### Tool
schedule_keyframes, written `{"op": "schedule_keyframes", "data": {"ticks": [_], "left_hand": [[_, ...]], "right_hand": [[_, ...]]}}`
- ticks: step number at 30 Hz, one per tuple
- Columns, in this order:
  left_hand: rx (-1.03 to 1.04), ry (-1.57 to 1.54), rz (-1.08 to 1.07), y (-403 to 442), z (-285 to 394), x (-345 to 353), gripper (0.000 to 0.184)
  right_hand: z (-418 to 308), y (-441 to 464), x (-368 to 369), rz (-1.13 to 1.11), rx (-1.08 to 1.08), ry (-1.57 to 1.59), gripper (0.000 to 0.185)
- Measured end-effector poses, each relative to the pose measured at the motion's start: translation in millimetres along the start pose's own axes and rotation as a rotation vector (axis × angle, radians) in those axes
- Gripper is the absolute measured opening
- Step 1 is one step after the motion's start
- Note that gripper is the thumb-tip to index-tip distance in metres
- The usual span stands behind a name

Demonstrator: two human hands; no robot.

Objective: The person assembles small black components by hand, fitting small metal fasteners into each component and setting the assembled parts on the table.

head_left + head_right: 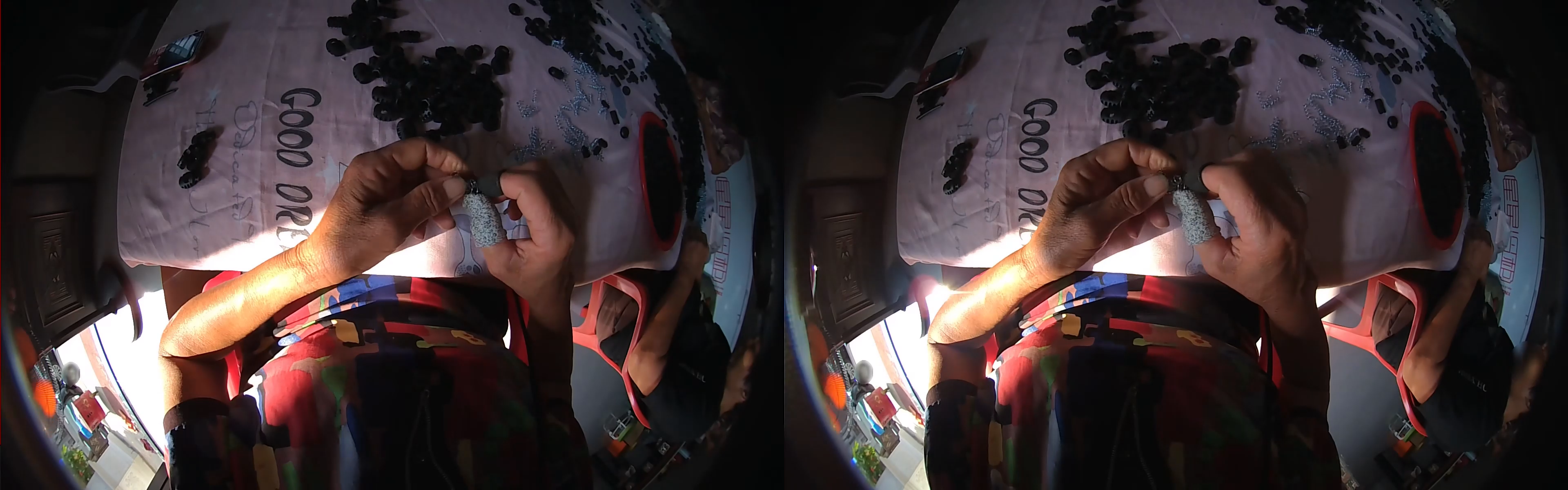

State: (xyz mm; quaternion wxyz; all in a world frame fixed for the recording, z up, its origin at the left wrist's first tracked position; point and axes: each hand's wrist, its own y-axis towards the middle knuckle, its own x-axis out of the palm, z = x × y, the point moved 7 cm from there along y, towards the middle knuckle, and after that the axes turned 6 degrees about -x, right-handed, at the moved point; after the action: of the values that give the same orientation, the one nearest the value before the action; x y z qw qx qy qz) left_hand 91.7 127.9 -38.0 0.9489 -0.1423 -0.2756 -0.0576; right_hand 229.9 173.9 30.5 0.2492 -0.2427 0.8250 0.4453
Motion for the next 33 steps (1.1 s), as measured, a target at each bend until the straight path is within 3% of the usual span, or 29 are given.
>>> {"op": "schedule_keyframes", "data": {"ticks": [3,6,9,14,18,21,24,27,30,33], "left_hand": [[-0.001,-0.068,0.049,0,-1,-1,0.015],[0.150,0.086,0.064,-2,10,4,0.015],[0.240,0.281,0.090,-3,14,5,0.017],[-0.014,0.013,-0.101,1,8,2,0.022],[-0.066,-0.085,-0.139,2,7,1,0.024],[-0.154,-0.126,-0.111,-2,11,4,0.024],[-0.164,-0.239,-0.167,-1,6,2,0.024],[-0.131,-0.069,-0.102,1,8,1,0.024],[-0.131,-0.143,-0.191,0,7,0,0.027],[-0.132,-0.121,-0.130,2,0,-2,0.029]], "right_hand": [[5,-5,2,-0.035,0.090,0.012,0.026],[11,-6,6,-0.145,0.264,0.135,0.020],[28,-23,22,-0.162,0.560,0.605,0.015],[27,-23,22,-0.071,0.525,0.676,0.014],[23,-15,11,-0.004,0.280,0.418,0.019],[23,-15,8,-0.009,0.243,0.328,0.025],[14,-8,2,0.030,0.114,0.151,0.027],[8,-5,1,0.006,0.086,0.100,0.029],[12,-5,-2,-0.023,0.133,0.094,0.029],[16,-8,-6,-0.020,0.118,0.052,0.028]]}}
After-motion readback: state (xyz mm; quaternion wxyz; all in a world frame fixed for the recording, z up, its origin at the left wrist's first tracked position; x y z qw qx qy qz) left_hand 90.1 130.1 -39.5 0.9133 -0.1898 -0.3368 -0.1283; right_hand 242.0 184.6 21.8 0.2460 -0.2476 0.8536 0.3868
